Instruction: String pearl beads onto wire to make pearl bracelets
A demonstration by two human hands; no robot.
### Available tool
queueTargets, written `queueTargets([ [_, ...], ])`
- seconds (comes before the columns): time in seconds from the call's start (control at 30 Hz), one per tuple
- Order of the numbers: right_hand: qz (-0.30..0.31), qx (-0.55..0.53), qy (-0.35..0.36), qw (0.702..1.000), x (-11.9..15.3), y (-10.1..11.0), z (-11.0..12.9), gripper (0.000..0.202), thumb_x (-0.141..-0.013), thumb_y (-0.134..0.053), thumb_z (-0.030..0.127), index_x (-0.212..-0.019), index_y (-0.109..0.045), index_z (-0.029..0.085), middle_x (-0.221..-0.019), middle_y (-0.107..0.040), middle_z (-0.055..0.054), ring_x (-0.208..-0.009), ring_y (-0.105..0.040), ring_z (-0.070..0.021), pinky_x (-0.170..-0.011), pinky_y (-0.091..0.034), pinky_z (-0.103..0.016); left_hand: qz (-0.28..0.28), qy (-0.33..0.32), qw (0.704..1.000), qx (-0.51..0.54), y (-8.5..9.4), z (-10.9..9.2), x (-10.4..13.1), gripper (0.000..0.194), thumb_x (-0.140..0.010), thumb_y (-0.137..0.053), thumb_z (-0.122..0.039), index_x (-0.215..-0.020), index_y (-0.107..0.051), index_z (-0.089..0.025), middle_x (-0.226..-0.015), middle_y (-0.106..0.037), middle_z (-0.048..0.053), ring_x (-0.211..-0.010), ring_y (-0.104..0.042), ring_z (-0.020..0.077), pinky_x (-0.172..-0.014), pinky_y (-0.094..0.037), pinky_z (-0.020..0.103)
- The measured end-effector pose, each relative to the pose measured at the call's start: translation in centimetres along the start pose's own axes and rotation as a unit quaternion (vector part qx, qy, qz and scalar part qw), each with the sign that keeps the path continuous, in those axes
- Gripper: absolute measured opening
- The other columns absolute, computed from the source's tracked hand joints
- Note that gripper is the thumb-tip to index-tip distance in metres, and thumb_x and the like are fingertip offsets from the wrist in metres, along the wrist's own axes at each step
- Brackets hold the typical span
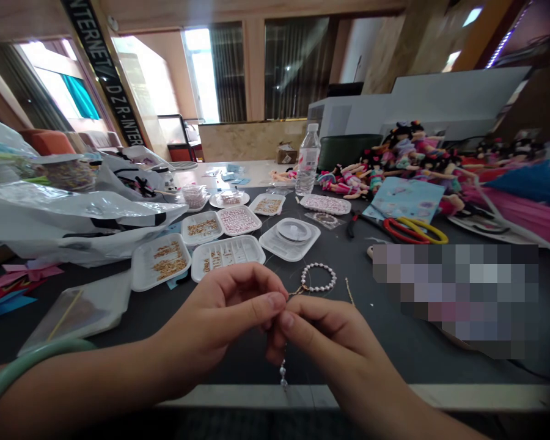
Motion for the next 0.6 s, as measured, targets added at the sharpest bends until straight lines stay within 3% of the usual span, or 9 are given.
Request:
queueTargets([
  [0.23,0.008,0.066,-0.012,0.998,0.03,0.07,-0.32,0.028,-0.085,-0.049,0.029,-0.066,-0.063,0.014,-0.065,-0.06,-0.002,-0.065,-0.055,-0.0107,-0.061,-0.044,-0.021,-0.019,-0.006,0.999,-0.028,0.54,0.01,0.09,0.009,-0.08,-0.058,-0.02,-0.074,-0.054,-0.014,-0.061,-0.056,-0.001,-0.058,-0.057,0.0108,-0.058,-0.044,0.022],
  [0.6,0.017,0.13,-0.025,0.991,0.28,0.5,-0.69,0.027,-0.077,-0.046,0.025,-0.055,-0.059,0.015,-0.053,-0.056,-0.002,-0.056,-0.053,-0.0121,-0.054,-0.041,-0.023,-0.006,-0.005,0.995,-0.104,0.63,0.09,0.57,0.008,-0.077,-0.061,-0.021,-0.073,-0.058,-0.016,-0.065,-0.06,-0.001,-0.063,-0.059,0.0112,-0.062,-0.044,0.022],
])
Point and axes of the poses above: each hand's wrist, its own x-axis away from the middle knuckle, its own y-axis out of the back of the hand, z = x × y, the point moved 10 cm from there along -x, towards the middle knuckle
